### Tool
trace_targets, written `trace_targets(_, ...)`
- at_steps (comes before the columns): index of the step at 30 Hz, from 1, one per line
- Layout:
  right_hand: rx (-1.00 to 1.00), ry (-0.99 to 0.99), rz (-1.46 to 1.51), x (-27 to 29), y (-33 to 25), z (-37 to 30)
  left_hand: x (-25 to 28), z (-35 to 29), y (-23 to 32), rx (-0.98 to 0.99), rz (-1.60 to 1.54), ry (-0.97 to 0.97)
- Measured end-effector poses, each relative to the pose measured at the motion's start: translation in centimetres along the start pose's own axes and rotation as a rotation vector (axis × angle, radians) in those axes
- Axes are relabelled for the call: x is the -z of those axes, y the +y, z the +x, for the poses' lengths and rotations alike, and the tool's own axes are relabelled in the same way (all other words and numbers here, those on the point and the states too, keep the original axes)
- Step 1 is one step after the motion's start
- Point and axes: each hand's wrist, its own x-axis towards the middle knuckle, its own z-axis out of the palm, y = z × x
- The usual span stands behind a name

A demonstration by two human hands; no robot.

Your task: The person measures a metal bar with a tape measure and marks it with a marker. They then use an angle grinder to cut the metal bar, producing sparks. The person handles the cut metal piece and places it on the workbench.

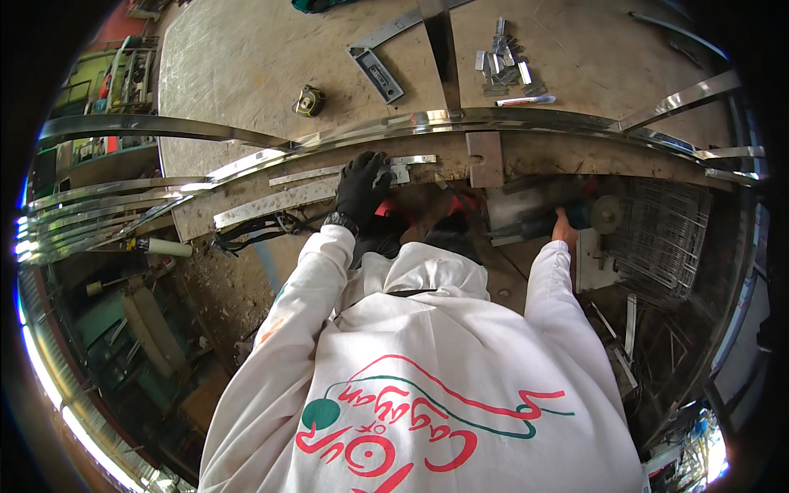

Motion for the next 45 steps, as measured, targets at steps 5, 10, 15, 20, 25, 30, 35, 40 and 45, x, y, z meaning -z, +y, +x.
trace_targets(5, -0.037, -0.139, 0.205, -0.5, 1.5, 1.0, -2.2, 2.2, -1.9, -0.077, 0.034, -0.070)
trace_targets(10, -0.049, -0.164, 0.316, -1.0, 1.7, -2.3, -1.8, 4.0, -3.2, -0.003, -0.022, -0.173)
trace_targets(15, 0.027, 0.013, 0.326, -2.4, 4.9, -4.0, -2.5, 5.6, -4.6, -0.154, -0.008, -0.187)
trace_targets(20, 0.050, 0.301, 0.212, -5.1, 6.3, -11.6, -1.8, 4.8, -7.1, -0.245, -0.021, -0.160)
trace_targets(25, 0.162, 0.289, 0.293, -8.0, 10.4, -15.6, 1.7, 3.3, -9.4, -0.230, -0.296, -0.156)
trace_targets(30, 0.335, -0.193, 0.321, -12.0, 13.3, -18.3, 0.9, 1.3, -13.8, -0.299, -0.225, -0.014)
trace_targets(35, 0.477, -0.311, -0.060, -12.9, 12.2, -23.0, -0.1, 1.1, -15.5, -0.215, -0.191, 0.015)
trace_targets(40, 0.469, -0.159, -0.043, -10.5, 13.0, -24.4, 0.3, 1.8, -13.9, -0.110, -0.180, -0.090)
trace_targets(45, 0.631, 0.328, 0.419, -4.4, -1.1, -24.2, 1.4, 1.9, -13.8, -0.123, -0.116, -0.120)
